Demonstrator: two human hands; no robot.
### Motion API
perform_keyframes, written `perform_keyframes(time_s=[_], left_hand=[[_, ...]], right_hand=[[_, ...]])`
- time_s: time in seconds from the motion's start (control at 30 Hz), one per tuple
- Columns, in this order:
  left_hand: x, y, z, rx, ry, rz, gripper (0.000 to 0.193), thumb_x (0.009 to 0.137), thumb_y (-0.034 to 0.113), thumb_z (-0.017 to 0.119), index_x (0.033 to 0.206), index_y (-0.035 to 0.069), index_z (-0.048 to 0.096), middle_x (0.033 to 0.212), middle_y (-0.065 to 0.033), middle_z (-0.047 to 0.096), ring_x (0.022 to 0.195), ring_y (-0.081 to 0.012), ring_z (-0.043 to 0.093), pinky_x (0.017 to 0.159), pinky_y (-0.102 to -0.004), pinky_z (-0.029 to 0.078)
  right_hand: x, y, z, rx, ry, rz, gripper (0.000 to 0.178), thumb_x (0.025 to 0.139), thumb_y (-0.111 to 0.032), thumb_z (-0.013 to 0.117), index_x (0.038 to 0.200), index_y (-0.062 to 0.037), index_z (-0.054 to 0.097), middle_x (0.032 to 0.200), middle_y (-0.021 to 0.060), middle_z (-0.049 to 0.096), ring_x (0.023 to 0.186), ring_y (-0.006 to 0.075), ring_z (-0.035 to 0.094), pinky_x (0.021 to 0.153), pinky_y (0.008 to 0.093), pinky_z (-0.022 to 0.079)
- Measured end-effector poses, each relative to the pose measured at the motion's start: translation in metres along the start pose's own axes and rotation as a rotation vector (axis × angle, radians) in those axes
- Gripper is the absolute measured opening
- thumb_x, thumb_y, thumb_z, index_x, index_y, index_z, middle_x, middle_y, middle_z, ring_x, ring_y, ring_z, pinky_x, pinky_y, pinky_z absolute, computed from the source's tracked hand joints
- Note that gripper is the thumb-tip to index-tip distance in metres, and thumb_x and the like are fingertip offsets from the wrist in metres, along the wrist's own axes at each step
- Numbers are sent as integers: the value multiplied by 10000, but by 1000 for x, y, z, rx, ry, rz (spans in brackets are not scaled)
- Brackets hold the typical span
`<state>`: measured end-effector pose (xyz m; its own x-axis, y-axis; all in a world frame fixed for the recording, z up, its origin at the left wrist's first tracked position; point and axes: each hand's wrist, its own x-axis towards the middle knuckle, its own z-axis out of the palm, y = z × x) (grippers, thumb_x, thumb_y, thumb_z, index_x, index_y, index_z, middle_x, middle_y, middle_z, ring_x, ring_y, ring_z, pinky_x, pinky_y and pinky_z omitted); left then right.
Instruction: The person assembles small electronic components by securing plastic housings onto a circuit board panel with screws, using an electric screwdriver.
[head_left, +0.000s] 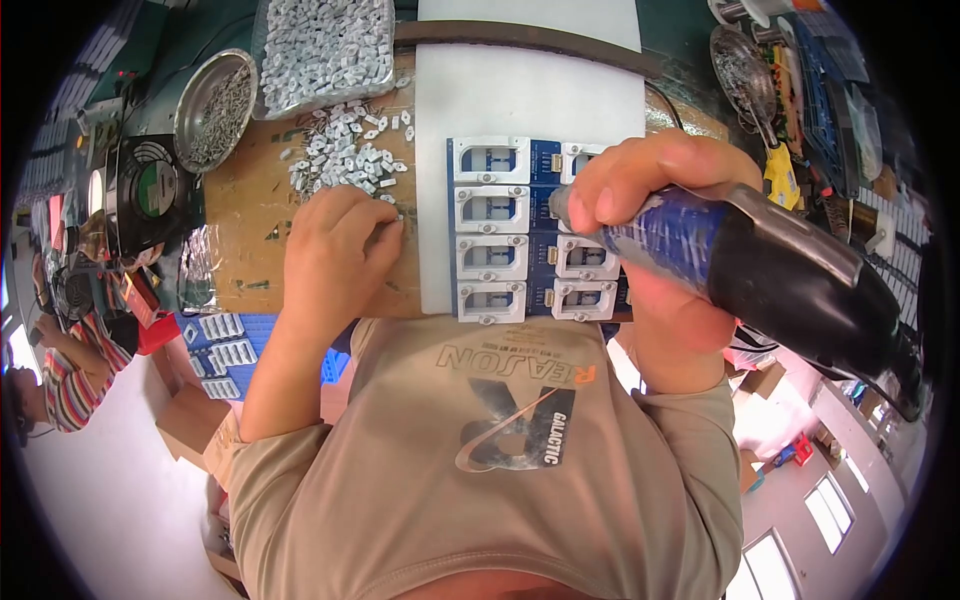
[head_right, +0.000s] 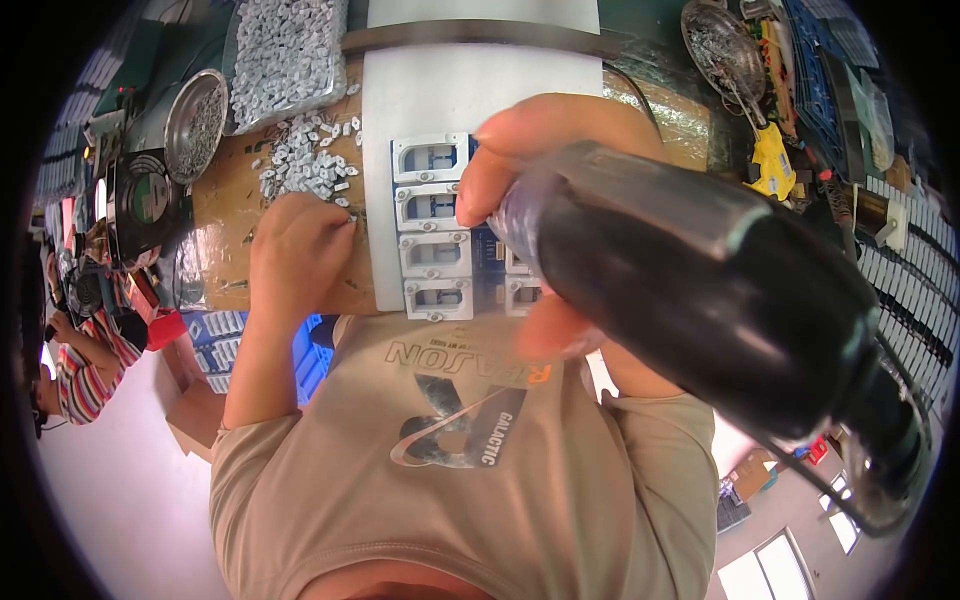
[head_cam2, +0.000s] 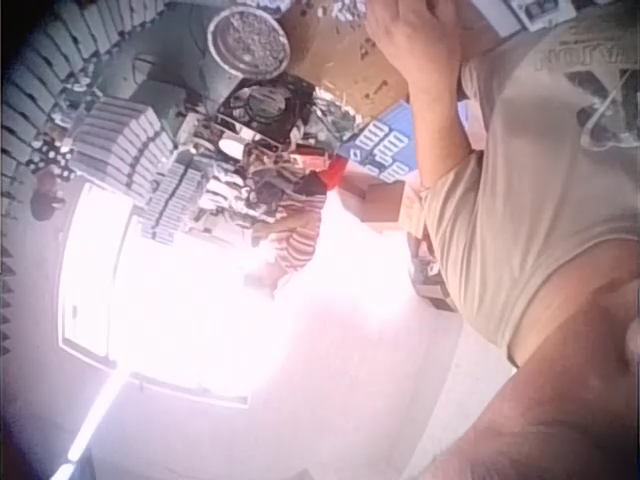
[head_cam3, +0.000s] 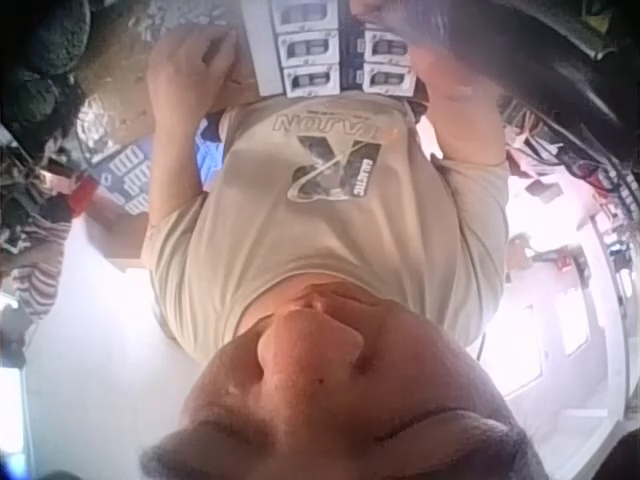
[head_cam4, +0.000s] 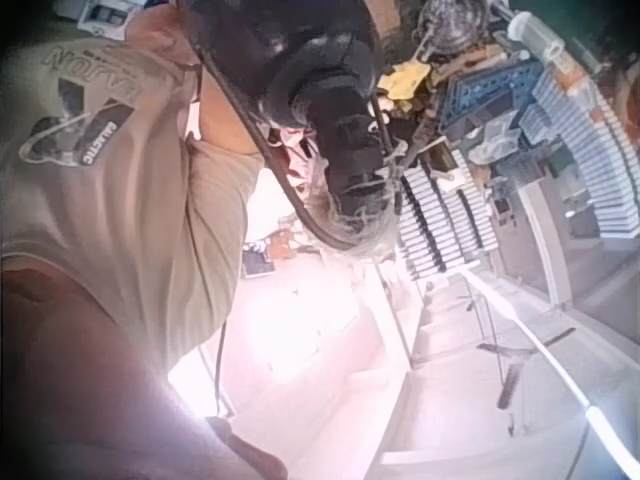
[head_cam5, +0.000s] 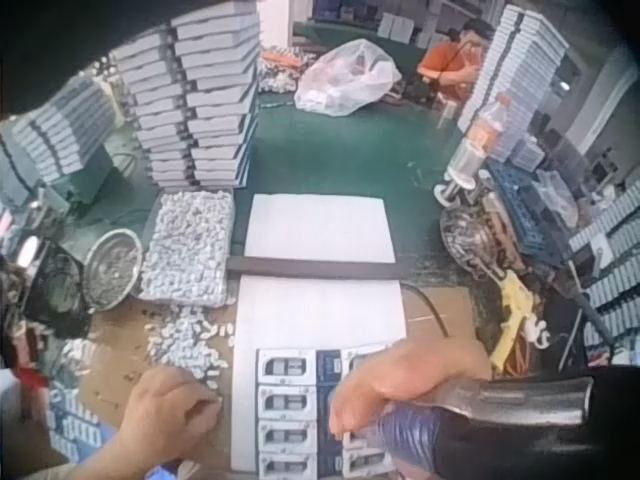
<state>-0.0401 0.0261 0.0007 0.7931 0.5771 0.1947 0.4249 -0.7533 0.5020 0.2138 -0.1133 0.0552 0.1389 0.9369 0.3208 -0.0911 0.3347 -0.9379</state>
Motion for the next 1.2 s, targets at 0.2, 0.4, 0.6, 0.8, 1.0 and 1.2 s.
perform_keyframes(time_s=[0.2, 0.4, 0.6, 0.8, 1.0, 1.2], left_hand=[[38, 19, 6, -70, 106, 157, 128, 695, 49, 721, 805, 70, 660, 855, -49, 597, 804, -262, 590, 718, -381, 478], [79, 37, 35, -114, 140, 262, 89, 721, 102, 694, 801, 81, 660, 831, -45, 578, 808, -262, 583, 730, -382, 467], [85, 35, 48, -149, 108, 187, 79, 736, 135, 683, 794, 83, 667, 819, -46, 589, 836, -266, 590, 751, -397, 470], [86, 35, 48, -198, 136, 188, 79, 737, 136, 683, 793, 83, 667, 821, -48, 594, 835, -271, 590, 754, -402, 474], [85, 33, 48, -194, 112, 179, 88, 740, 142, 680, 796, 77, 662, 826, -57, 601, 834, -282, 589, 745, -413, 475], [83, 33, 50, -171, 124, 164, 99, 742, 154, 671, 800, 74, 660, 812, -61, 596, 823, -285, 585, 738, -412, 476]], right_hand=[[36, 19, -26, 135, -252, -426, 982, 733, -721, 676, 1378, -31, 409, 1068, 158, 586, 842, 284, 619, 722, 400, 534], [72, 11, -29, 105, -303, -489, 1013, 798, -728, 564, 1419, 40, 339, 1093, 200, 590, 879, 328, 650, 739, 408, 574], [88, 21, -27, 49, -441, -527, 1007, 806, -722, 573, 1372, 86, 371, 1028, 206, 614, 827, 321, 672, 698, 360, 585], [75, 34, -9, 123, -114, -427, 1045, 747, -778, 596, 1327, 73, 416, 954, 174, 627, 782, 290, 668, 677, 354, 580], [80, 39, -11, 120, -117, -413, 1019, 724, -786, 631, 1280, 49, 448, 932, 161, 627, 761, 272, 663, 663, 354, 576], [80, 32, 0, 128, -135, -386, 945, 729, -749, 680, 1226, 29, 477, 915, 161, 626, 751, 267, 660, 648, 354, 574]])
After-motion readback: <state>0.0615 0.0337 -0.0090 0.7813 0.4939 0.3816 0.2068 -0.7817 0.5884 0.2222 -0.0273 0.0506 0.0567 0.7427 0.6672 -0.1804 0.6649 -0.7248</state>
